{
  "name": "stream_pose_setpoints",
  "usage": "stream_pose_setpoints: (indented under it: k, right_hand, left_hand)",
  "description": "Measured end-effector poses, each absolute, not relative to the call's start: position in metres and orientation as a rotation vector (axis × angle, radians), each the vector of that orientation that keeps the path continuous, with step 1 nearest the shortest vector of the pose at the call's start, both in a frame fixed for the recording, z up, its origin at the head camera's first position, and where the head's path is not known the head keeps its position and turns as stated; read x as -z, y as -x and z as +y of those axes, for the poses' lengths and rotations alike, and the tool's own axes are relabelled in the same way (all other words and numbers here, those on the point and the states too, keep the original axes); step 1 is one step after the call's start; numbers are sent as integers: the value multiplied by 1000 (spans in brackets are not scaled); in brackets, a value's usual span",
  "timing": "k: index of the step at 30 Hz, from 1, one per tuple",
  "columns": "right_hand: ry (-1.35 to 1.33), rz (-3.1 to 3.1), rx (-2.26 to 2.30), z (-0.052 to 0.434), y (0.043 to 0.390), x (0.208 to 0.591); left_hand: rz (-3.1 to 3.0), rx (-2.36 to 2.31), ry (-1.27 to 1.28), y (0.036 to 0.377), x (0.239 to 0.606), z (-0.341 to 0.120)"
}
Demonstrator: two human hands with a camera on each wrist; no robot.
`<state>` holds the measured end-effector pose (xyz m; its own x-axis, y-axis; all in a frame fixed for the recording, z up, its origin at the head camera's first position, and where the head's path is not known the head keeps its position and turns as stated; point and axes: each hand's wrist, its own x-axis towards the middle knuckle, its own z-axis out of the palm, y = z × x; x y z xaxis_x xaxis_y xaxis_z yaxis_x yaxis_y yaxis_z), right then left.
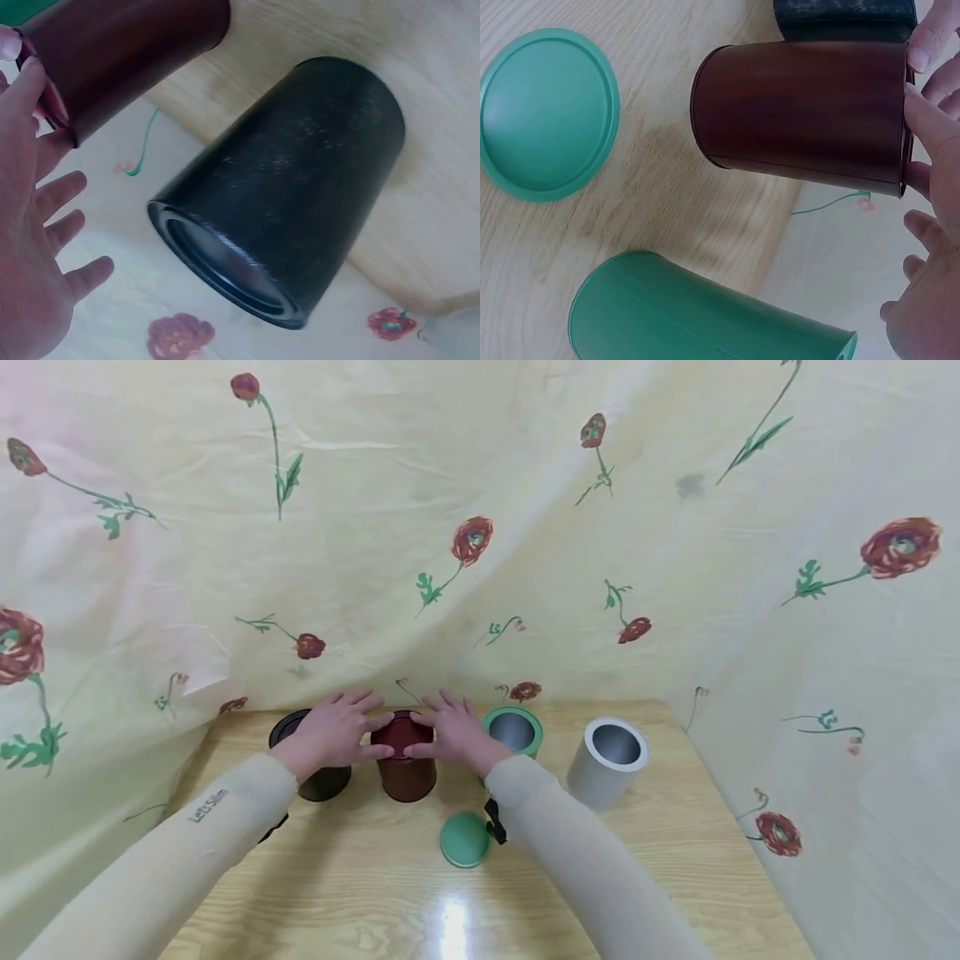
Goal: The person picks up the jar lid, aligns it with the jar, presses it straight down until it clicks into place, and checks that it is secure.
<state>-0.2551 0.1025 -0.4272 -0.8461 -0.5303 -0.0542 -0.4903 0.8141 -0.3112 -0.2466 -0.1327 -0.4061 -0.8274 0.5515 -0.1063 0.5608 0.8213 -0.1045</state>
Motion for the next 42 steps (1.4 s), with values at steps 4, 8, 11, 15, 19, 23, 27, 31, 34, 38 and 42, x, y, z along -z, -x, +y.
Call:
stream_pose_setpoints:
  k: [4,8,11,15,19,23,27,31,34,38,42]
  right_hand:
    - [822,2892,389,106,260,426]
    - [878,2906,315,109,259,424]
    - [928,2902,308,111,256,422]
    - [954,2898,346,116,253,420]
    - [991,2903,361,122,252,416]
    - [1045,2891,410,130,248,411]
    - [1102,2868,461,139,240,407]
    - [1177,2863,464,148,229,407]
    - [1231,2867,457,153,218,407]
    - [1280,2870,469,160,205,408]
    - [1317,2887,498,164,194,413]
  left_hand:
    - [2941,212,-894,249,404,-131]
    - [2935,188,-888,250,403,-129]
    - [2932,164,-895,249,404,-129]
    - [2950,140,-946,245,402,-129]
    - [2961,159,-1003,240,396,-130]
    - [2959,164,-1029,233,391,-135]
    - [2942,112,-1040,225,390,-141]
    - [2932,41,-1059,216,389,-146]
    - [2938,11,-1088,209,390,-148]
    - [2952,-11,-1139,200,396,-150]
    - [2963,-51,-1170,188,402,-149]
